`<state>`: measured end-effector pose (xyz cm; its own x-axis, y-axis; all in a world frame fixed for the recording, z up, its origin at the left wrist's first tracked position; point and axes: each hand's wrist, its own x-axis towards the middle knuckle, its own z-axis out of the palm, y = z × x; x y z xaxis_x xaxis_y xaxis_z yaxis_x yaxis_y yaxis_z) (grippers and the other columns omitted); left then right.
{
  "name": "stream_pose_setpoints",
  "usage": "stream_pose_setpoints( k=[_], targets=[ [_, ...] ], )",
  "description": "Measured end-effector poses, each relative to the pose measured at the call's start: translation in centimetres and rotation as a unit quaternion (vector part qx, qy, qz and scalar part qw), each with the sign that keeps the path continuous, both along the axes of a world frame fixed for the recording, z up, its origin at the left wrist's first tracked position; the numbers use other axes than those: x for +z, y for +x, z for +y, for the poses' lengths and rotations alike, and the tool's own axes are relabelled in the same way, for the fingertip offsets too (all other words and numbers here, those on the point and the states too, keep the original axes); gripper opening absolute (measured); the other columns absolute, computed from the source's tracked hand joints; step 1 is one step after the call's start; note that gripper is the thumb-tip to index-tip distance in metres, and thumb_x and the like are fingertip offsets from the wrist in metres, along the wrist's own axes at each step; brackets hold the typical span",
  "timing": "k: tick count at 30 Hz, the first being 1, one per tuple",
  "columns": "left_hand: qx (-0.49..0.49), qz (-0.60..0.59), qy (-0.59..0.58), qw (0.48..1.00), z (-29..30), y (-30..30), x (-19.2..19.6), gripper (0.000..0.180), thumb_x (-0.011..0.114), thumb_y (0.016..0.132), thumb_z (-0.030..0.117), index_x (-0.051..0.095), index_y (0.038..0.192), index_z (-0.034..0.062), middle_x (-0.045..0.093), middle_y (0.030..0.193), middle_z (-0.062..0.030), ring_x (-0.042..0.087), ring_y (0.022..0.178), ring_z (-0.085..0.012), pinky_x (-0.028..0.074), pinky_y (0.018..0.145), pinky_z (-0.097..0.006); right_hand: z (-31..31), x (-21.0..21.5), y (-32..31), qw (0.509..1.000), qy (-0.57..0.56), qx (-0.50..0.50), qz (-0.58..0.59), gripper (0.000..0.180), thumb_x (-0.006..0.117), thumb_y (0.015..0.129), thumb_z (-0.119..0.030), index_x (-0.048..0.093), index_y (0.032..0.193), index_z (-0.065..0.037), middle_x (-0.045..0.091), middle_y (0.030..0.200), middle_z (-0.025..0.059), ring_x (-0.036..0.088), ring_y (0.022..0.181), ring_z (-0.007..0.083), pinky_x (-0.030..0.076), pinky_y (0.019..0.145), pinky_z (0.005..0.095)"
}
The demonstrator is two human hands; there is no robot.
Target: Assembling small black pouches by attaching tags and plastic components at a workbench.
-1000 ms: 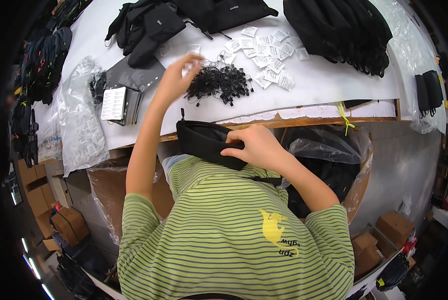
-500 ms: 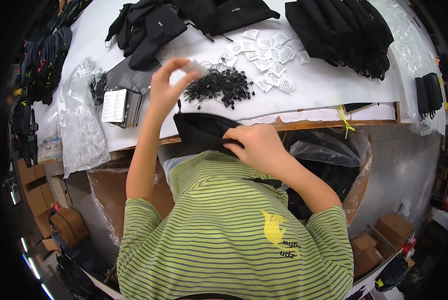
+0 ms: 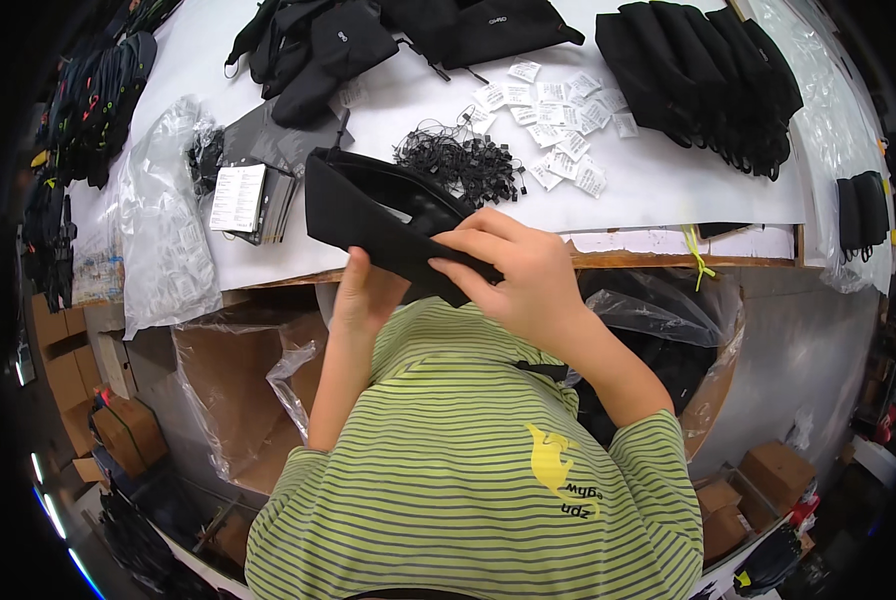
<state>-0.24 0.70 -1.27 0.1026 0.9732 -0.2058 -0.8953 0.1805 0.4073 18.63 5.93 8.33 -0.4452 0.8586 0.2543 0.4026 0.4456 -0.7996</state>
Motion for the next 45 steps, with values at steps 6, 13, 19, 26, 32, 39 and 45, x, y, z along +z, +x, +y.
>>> stream_pose_setpoints(
  k=[6,13,19,26,32,39,45],
  targets=[
    [0.057,0.096,-0.110,0.988,0.7,1.6,1.4,0.042,0.070,0.084,0.012,0.051,0.121,0.0049,0.060,0.111,-0.0062,0.059,0.104,-0.0204,0.049,0.092,-0.037,-0.8,-1.5,-0.8,0.999,-0.015,-0.021,-0.045,0.019,0.074,0.078,-0.014,0.073,0.097,-0.010,0.060,0.075,0.0026,0.053,0.051,0.0136,0.042,0.048,0.0247],
    [0.125,0.146,-0.132,0.973,0.7,2.2,3.2,0.037,0.070,0.086,0.017,0.055,0.118,0.0084,0.061,0.108,-0.0037,0.059,0.101,-0.0189,0.049,0.091,-0.036,-1.0,-5.1,-0.7,0.901,-0.235,-0.202,0.305,0.024,0.053,0.096,-0.018,0.055,0.080,-0.001,0.047,0.068,-0.0063,0.033,0.053,0.0009,0.030,0.049,0.0199],
    [0.080,0.217,-0.100,0.968,0.9,2.1,3.6,0.045,0.073,0.081,0.010,0.052,0.121,0.0017,0.061,0.109,-0.0062,0.060,0.097,-0.0173,0.049,0.086,-0.031,-0.2,-6.5,0.8,0.866,-0.411,-0.036,0.285,0.037,0.042,0.099,-0.027,0.064,0.094,0.003,0.055,0.072,0.0013,0.046,0.062,0.0067,0.038,0.061,0.0205],
    [-0.118,0.201,-0.114,0.966,0.7,2.3,5.2,0.054,0.075,0.079,0.016,0.050,0.123,-0.0031,0.061,0.109,-0.0105,0.062,0.094,-0.0171,0.052,0.081,-0.030,2.4,-4.0,-0.7,0.899,-0.261,-0.061,0.348,0.026,0.061,0.092,-0.015,0.065,0.113,0.001,0.067,0.099,0.0056,0.058,0.081,0.0086,0.046,0.077,0.0230],
    [-0.140,0.224,-0.127,0.956,0.8,2.4,5.7,0.056,0.076,0.076,0.012,0.049,0.123,-0.0024,0.061,0.106,-0.0093,0.062,0.093,-0.0170,0.052,0.081,-0.029,3.2,-4.4,0.4,0.952,-0.097,-0.095,0.275,0.018,0.072,0.081,-0.007,0.068,0.098,-0.004,0.063,0.087,0.0014,0.055,0.074,0.0075,0.045,0.067,0.0210],
    [-0.140,0.223,-0.131,0.956,1.1,2.4,5.7,0.053,0.075,0.076,0.011,0.051,0.121,-0.0024,0.062,0.105,-0.0098,0.063,0.090,-0.0165,0.053,0.079,-0.029,3.6,-3.4,0.1,0.904,-0.228,-0.088,0.350,0.011,0.073,0.080,-0.007,0.068,0.089,-0.004,0.062,0.086,0.0016,0.054,0.073,0.0077,0.045,0.063,0.0214],
    [-0.100,0.224,-0.143,0.959,1.5,2.6,5.6,0.042,0.075,0.077,0.011,0.057,0.112,-0.0034,0.065,0.094,-0.0097,0.065,0.077,-0.0157,0.055,0.069,-0.027,3.2,-3.0,0.3,0.978,-0.040,-0.099,0.177,0.013,0.065,0.078,0.007,0.065,0.088,-0.001,0.060,0.085,0.0023,0.054,0.076,0.0070,0.041,0.067,0.0205]
  ],
)
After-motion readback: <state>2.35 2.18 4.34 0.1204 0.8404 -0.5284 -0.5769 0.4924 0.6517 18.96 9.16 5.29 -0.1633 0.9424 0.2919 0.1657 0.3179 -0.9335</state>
